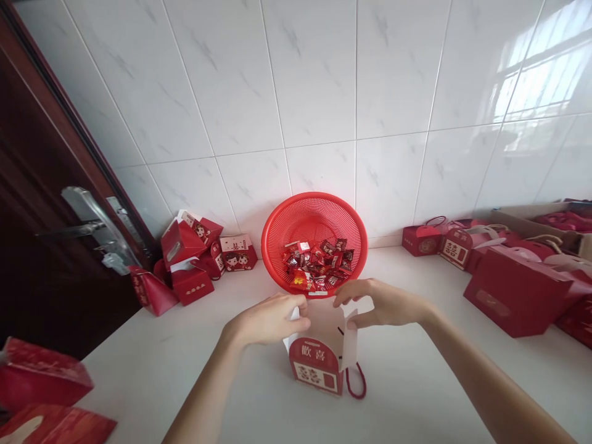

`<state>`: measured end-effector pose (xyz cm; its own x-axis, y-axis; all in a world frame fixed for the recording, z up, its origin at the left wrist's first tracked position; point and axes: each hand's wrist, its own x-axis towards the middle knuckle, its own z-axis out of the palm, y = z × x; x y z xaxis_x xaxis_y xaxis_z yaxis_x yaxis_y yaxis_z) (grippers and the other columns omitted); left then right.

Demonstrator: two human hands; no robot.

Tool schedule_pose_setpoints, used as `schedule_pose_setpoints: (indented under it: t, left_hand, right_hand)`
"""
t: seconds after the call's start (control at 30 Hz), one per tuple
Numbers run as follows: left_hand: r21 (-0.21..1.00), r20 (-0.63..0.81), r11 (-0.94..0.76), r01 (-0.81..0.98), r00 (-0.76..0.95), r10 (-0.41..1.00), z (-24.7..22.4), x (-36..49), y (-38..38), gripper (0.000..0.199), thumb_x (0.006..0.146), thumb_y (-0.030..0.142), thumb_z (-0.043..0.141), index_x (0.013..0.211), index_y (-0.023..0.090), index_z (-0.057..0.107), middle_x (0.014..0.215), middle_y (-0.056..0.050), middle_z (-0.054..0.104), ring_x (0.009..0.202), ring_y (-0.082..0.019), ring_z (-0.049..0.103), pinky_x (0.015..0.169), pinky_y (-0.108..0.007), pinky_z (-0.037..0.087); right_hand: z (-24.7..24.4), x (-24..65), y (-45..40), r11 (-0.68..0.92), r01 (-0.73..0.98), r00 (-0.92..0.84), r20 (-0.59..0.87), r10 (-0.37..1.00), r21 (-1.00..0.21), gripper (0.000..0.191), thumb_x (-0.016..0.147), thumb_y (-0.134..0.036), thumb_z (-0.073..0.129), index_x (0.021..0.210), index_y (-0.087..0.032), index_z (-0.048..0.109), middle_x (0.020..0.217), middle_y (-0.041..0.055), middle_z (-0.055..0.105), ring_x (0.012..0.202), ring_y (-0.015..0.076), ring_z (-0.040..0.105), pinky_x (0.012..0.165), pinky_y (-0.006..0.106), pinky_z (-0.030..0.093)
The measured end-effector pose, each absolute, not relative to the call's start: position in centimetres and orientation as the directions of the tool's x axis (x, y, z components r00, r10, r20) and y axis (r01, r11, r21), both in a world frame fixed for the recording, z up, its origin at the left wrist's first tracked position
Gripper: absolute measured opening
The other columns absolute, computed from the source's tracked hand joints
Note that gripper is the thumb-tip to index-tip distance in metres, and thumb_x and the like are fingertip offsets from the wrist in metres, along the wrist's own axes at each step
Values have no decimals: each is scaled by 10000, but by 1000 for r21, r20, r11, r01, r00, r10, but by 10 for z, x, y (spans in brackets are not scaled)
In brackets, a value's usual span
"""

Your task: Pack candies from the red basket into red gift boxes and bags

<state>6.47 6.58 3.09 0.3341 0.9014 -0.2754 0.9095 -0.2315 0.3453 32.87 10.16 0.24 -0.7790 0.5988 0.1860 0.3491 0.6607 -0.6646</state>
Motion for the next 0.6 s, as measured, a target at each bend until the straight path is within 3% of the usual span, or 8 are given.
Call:
schedule_pose_setpoints:
  t: [0.13,0.3,0.43,0.6]
  left_hand:
    - [538,-130,-333,775,466,875,40,63,65,356,912,504,528,1145,275,671,1244,-27,657,1112,-222,618,907,-294,479]
    - [635,126,-349,689,354,927,42,58,86,374,915,487,545,1155,235,682,1253,-34,692,1170,-221,625,1000,-299,476]
    - [544,151,-296,785,256,955,35,56,124,333,907,389,539,1132,200,696,1220,-57,723,1118,-229,666,956,-290,501]
    - [275,99,-119,954,95,991,33,57,176,434,883,82,446,1266,144,640,1305,-124,686,1177,-219,655,946,-259,489]
  right_hand:
    - [11,333,102,680,275,-718,325,616,-680,282,883,-412,683,1101,-235,712,1184,54,718,1055,216,666,948,392,542]
    - [13,344,106,634,293,-599,380,705,-716,272,910,-435,637,1053,-218,718,1110,65,740,982,211,697,924,392,569]
    - [17,349,105,626,336,-596,356,720,-704,266,913,-423,619,1036,-214,728,1031,62,756,942,221,709,898,398,578]
    - [18,350,104,620,399,-617,302,727,-676,251,907,-374,598,1054,-225,736,1036,56,757,938,219,700,916,397,565]
